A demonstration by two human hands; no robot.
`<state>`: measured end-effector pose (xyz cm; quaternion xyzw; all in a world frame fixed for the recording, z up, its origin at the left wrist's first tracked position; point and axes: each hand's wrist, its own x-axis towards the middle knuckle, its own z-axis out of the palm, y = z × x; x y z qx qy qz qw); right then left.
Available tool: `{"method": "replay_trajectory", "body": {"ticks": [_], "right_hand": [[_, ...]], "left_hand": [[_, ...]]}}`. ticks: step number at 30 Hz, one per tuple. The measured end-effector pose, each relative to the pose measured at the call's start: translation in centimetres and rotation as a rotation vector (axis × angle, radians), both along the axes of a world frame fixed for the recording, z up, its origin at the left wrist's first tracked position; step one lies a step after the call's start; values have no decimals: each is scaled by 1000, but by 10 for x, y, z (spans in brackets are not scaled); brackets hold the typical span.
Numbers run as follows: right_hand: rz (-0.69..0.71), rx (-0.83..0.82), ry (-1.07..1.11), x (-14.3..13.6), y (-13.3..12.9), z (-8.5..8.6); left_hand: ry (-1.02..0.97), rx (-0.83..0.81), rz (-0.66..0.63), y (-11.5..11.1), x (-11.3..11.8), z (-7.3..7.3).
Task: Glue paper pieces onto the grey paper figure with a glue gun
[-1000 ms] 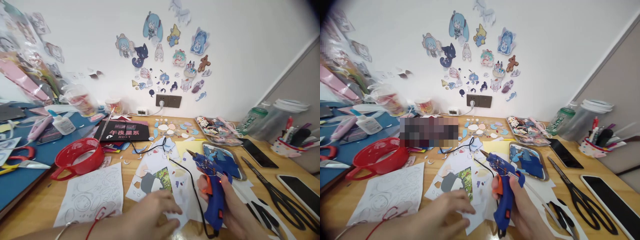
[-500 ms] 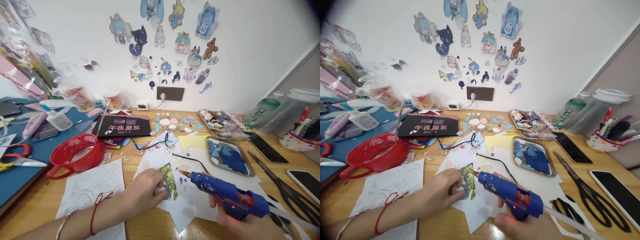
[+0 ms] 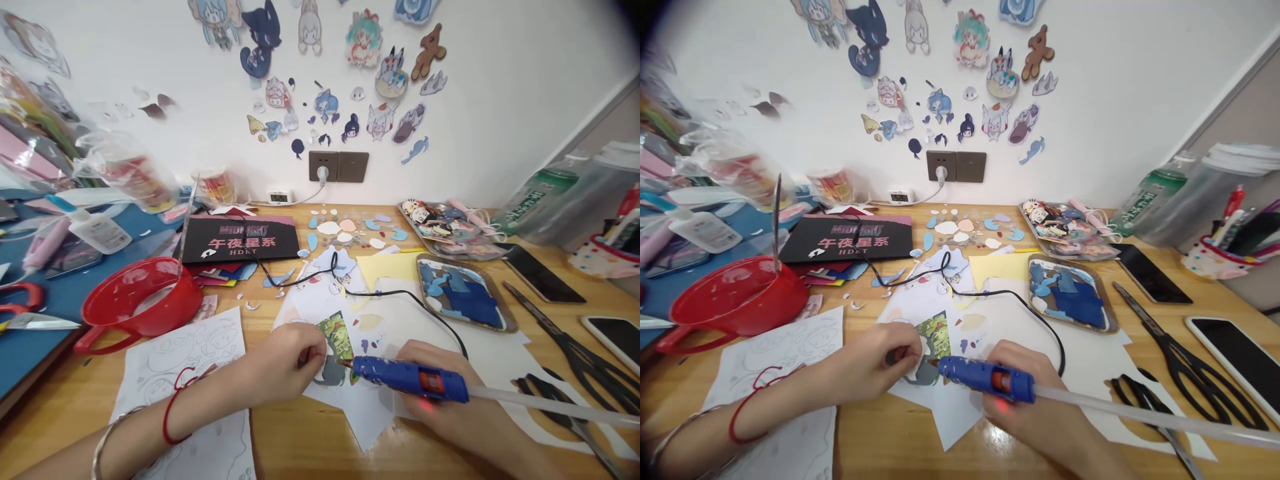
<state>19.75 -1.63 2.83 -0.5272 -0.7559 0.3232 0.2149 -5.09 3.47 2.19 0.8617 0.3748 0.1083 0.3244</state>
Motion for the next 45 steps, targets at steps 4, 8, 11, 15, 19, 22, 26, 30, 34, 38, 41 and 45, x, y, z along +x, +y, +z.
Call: {"method": "replay_trajectory", "body": {"ticks": [4,8,11,15,19,22,26,30,34,38,41,45], "right_hand": [[66,48,-41,-3,3,-6],[104,63,-31,-5,6,-8],[122,64,-36,-7,8,-7],[130,63,-61,-9,10,-7],[135,74,-70,-10,11,-7],[136,90,-78,-11,11,-7],[151,80,-101,-14,13,-6],[151,81,-116,-16,15,-6],[155,67,-114,-17,16,-8],[152,45,-120,-16,16,-7],[147,8,-114,-16,16,-6],[154,-17,-106,-13,16,-9]], "left_hand": [[23,-25,-46,5,-1,5],[1,-42,-62,7,-3,5],[-3,-61,-53,9,-4,4],[-1,-86,-48,10,-6,6],[1,-96,-55,12,-8,8],[4,-100,-64,13,-8,10],[6,-108,-73,14,-8,11],[4,-113,-70,14,-7,11],[2,-110,-74,15,-7,11],[15,-113,-76,14,-7,11],[15,-100,-76,14,-7,11],[13,-94,-75,14,-7,11]]}}
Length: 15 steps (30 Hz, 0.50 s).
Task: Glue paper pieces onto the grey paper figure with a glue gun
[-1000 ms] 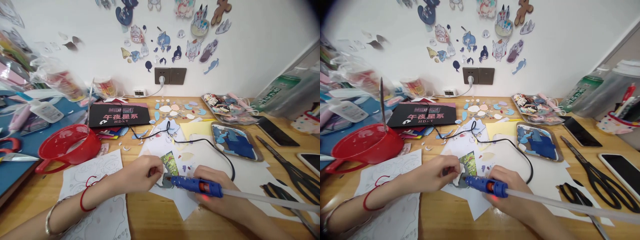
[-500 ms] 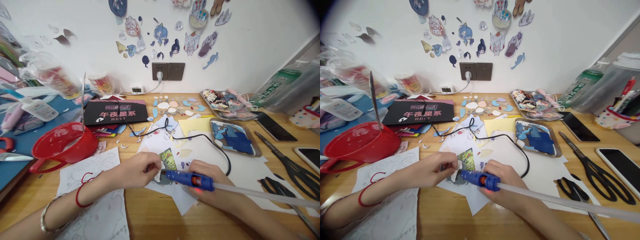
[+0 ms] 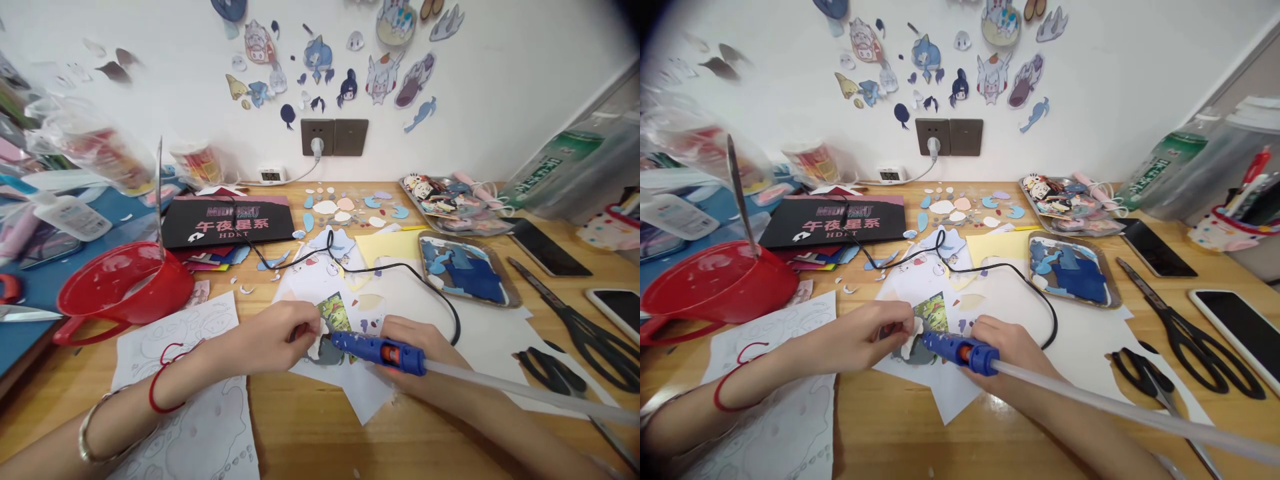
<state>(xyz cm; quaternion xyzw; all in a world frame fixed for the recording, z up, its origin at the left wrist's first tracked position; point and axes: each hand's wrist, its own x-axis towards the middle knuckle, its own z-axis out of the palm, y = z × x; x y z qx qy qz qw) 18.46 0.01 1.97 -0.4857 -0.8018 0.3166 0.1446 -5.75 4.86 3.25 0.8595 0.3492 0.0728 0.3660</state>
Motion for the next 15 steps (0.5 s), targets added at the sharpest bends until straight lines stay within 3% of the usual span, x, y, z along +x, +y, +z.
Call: {"method": "replay_trajectory", "body": {"ticks": [15], "right_hand": [[-27,130,-58,4,1,0]], "left_hand": [[-2,-34,7,1,1,0]]}}
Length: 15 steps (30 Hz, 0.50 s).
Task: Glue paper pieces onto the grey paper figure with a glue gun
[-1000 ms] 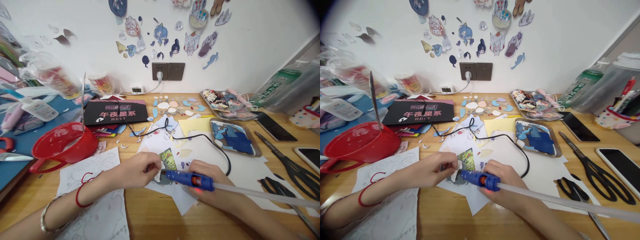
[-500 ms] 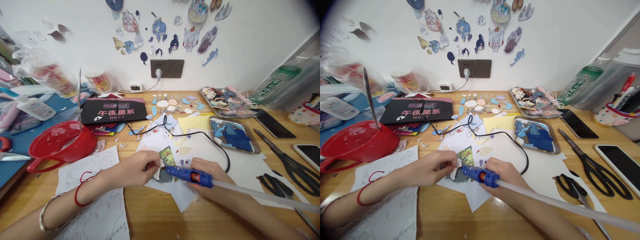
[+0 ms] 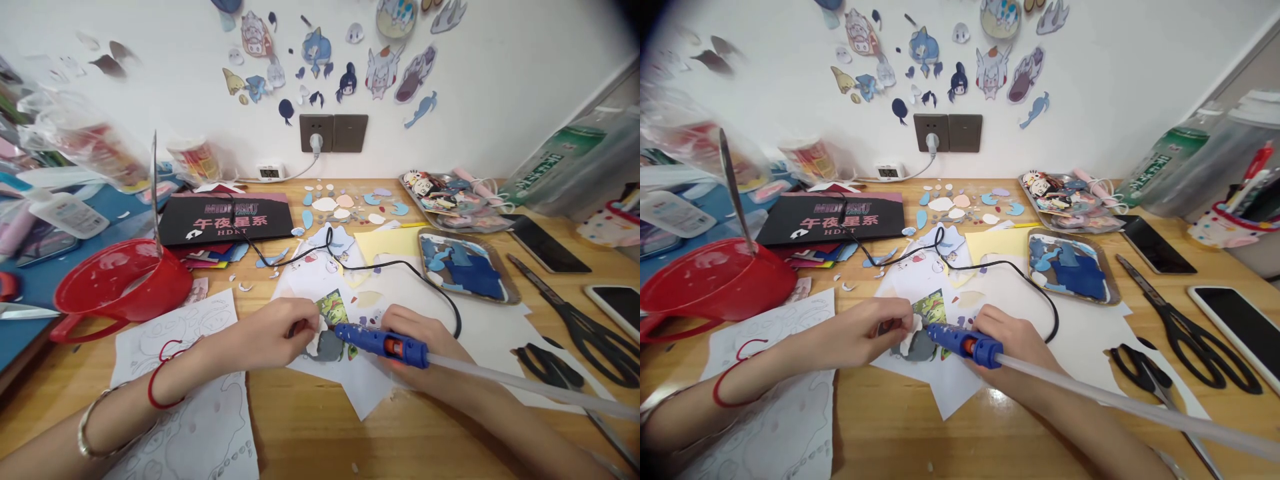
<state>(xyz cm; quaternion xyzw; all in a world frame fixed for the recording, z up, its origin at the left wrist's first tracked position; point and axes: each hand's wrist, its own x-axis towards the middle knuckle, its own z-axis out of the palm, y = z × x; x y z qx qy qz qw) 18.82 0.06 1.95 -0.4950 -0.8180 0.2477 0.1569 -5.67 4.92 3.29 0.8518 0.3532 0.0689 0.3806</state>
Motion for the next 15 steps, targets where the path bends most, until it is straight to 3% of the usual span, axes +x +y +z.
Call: {"method": "replay_trajectory", "body": {"ticks": [15], "right_hand": [[49,-46,-42,1,-7,-5]], "left_hand": [[12,-10,-3,0,-1,-2]]}}
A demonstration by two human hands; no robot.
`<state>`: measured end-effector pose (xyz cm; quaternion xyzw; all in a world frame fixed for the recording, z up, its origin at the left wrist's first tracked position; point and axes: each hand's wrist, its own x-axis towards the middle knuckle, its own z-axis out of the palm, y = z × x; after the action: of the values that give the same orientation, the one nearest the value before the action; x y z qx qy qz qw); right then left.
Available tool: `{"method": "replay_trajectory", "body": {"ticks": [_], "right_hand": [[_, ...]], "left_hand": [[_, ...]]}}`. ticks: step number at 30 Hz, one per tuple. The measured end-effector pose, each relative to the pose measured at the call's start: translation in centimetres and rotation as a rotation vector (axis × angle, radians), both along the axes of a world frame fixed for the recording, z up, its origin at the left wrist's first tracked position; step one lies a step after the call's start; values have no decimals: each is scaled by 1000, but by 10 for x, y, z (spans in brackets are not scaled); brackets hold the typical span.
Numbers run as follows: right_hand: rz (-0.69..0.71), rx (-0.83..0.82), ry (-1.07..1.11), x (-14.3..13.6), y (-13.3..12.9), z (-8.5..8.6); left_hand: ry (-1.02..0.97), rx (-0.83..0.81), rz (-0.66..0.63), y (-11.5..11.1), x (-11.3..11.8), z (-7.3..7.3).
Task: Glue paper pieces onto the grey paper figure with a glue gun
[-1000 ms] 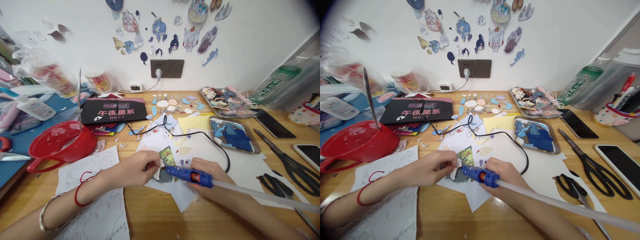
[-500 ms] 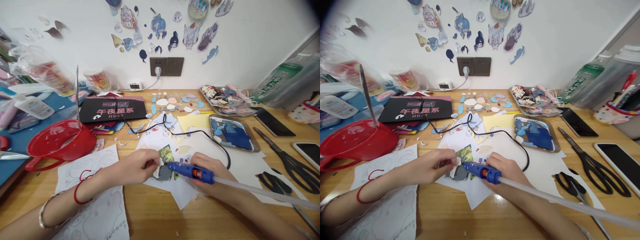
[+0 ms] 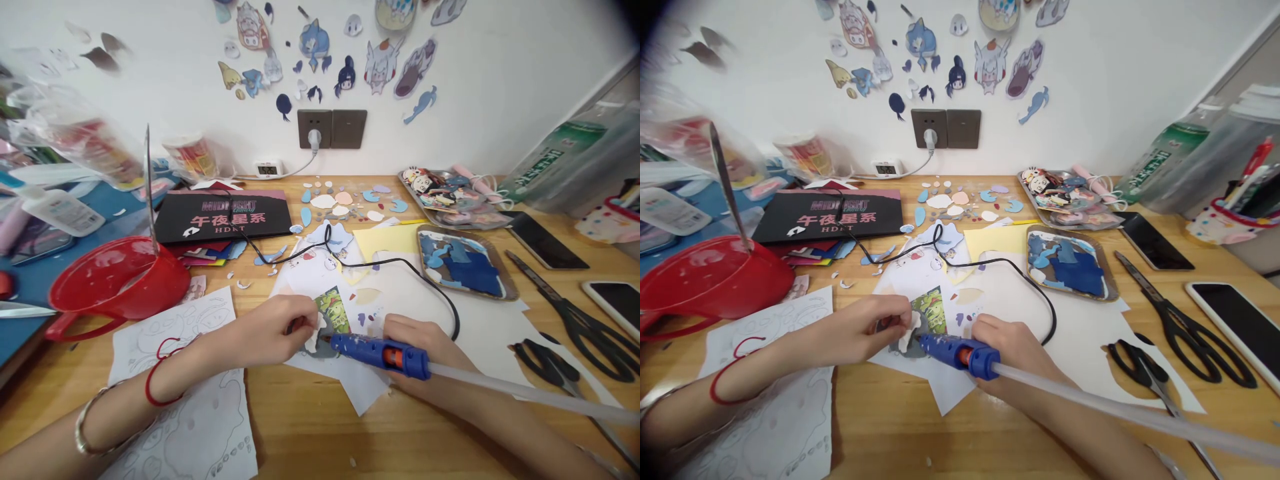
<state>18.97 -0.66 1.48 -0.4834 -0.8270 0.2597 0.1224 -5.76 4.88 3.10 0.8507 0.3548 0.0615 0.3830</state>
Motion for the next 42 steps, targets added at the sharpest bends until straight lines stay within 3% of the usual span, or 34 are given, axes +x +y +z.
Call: {"method": "replay_trajectory", "body": {"ticks": [7,14,22,35,42], "right_hand": [[14,-36,-59,-4,-3,9],[40,121,-66,1,-1,4],[41,142,32,8,0,9],[109,269,91,23,3,-2],[40,345,137,32,4,-2]], "left_hand": [[-9,-4,-3,1,0,-1],[-12,-3,2,0,0,-2],[-12,-11,6,1,-1,-3],[-11,-31,13,1,1,-6],[-20,43,125,-6,5,-14]]}}
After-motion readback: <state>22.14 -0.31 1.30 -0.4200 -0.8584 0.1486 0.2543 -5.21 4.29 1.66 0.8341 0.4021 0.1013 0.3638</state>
